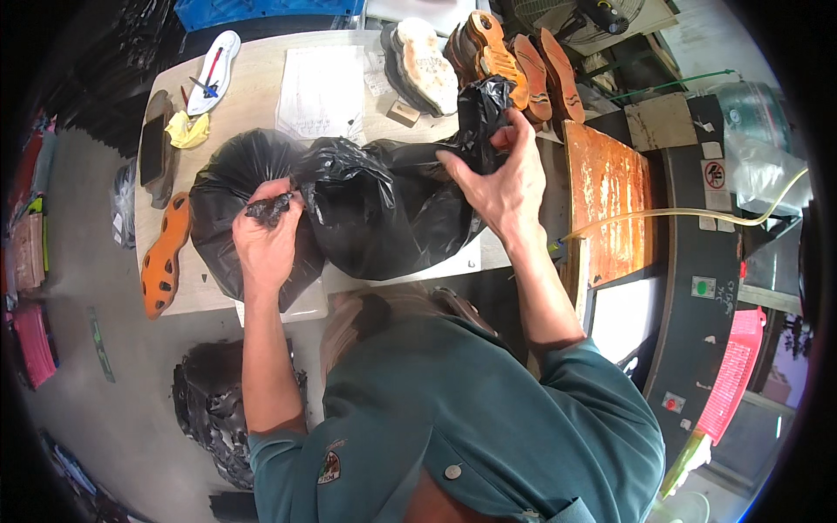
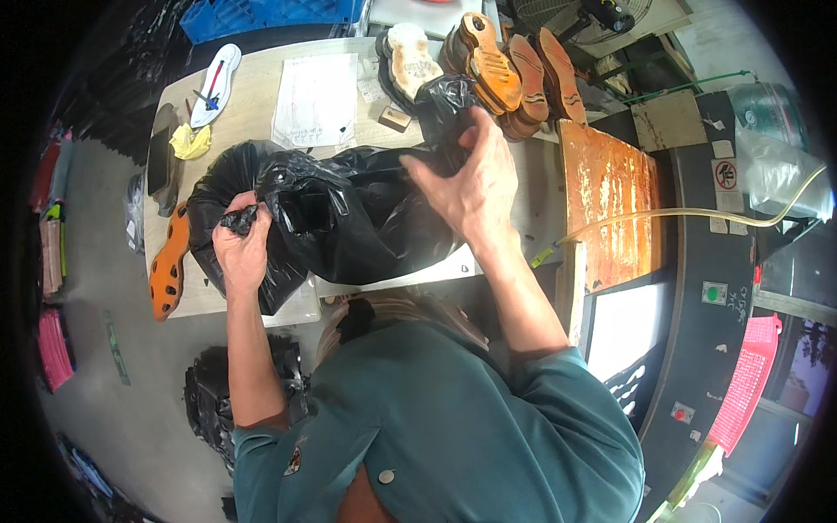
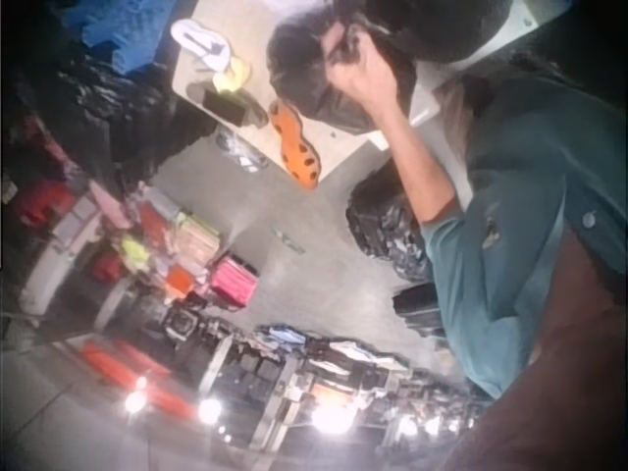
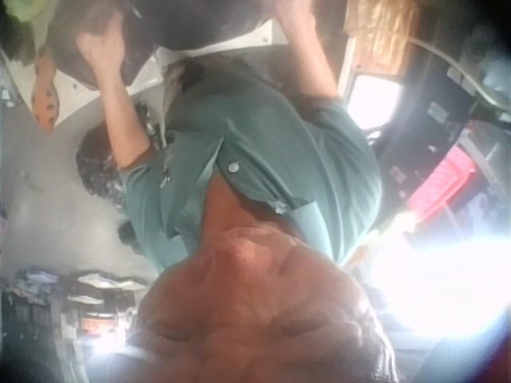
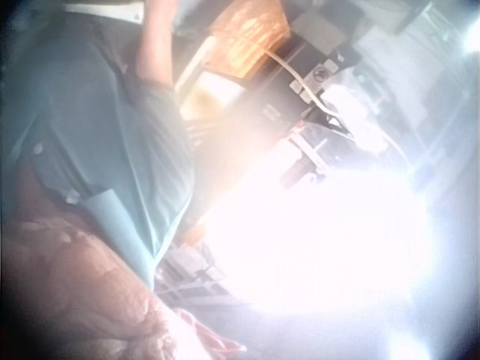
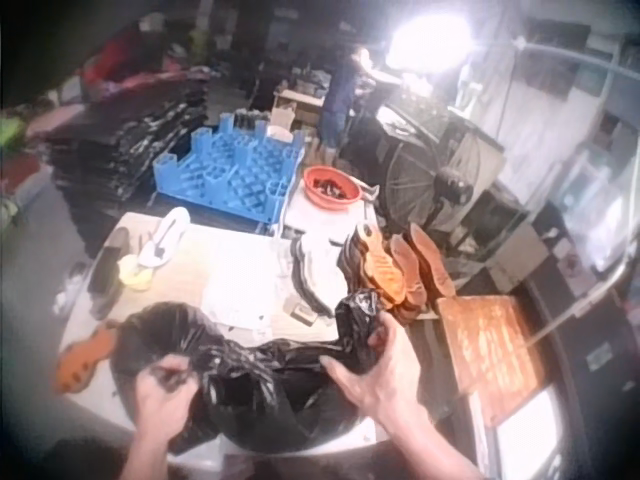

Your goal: The person removes black rubber soles from a press, trims excess material from the edges using a heated tool, and stacks the finished soles. The person then places the soles into a black plastic bag, ties it shut, and writes on a notepad.

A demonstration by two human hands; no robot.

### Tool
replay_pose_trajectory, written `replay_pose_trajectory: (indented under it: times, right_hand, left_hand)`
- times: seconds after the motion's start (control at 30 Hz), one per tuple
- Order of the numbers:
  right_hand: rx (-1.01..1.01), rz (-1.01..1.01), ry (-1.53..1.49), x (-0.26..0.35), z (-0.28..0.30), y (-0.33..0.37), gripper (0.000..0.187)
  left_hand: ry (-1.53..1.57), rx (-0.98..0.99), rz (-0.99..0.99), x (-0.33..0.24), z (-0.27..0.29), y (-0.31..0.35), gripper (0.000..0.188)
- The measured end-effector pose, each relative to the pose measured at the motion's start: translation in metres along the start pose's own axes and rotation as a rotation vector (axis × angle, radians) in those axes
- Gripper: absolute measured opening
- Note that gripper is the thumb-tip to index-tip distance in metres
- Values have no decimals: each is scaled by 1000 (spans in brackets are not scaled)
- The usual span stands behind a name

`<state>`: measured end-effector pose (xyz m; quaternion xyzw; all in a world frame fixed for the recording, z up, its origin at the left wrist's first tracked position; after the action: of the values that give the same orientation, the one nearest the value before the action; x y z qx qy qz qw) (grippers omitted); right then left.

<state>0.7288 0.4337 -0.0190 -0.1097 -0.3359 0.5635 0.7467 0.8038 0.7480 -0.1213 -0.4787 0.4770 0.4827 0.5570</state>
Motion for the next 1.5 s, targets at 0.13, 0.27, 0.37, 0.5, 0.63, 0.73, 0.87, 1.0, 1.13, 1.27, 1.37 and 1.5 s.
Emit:
replay_pose_trajectory:
  times: [0.13,0.27,0.37,0.5,0.63,0.73,0.87,1.0,1.13,1.27,1.37,1.5]
  right_hand:
    - [-12,-26,-41,-16,-17,-19,36]
    - [85,-347,-324,-42,-3,-7,17]
    - [69,-310,-447,-31,25,-11,19]
    - [-23,-228,-446,-21,54,-21,17]
    - [15,-374,-952,-25,43,-17,13]
    - [163,-380,-768,-25,41,-11,11]
    - [407,-419,-882,-21,35,-8,23]
    - [548,-548,-1057,-13,36,-10,39]
    - [505,-474,-1385,25,21,-13,46]
    - [603,-366,-1402,69,-29,9,83]
    - [638,-142,-1189,101,-39,31,126]
    - [633,-194,-840,112,-65,47,99]
  left_hand:
    - [9,11,-61,-7,-3,-1,11]
    - [1,29,-61,-7,-1,-3,10]
    - [29,9,-53,-4,4,-4,10]
    - [98,-10,-25,5,5,-4,9]
    - [188,-96,-28,12,16,-4,14]
    - [314,-193,100,28,30,-5,22]
    - [627,-291,83,28,45,-7,19]
    - [704,-298,79,25,42,-7,20]
    - [597,-280,56,20,35,-7,20]
    - [392,-102,-28,4,15,-7,18]
    - [196,-133,9,3,7,-4,20]
    - [29,-80,-5,-7,-16,1,20]
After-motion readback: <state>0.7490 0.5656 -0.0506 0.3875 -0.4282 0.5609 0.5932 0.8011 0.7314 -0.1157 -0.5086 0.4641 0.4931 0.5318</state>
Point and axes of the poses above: each hand's wrist, its own y-axis away from the middle knuckle, its own z-axis out of the back of the hand, x = y × z, the point moved 10 cm from there along -y, towards the middle knuckle, and after that the axes turned 4 degrees about -x, right-handed, at the moved point
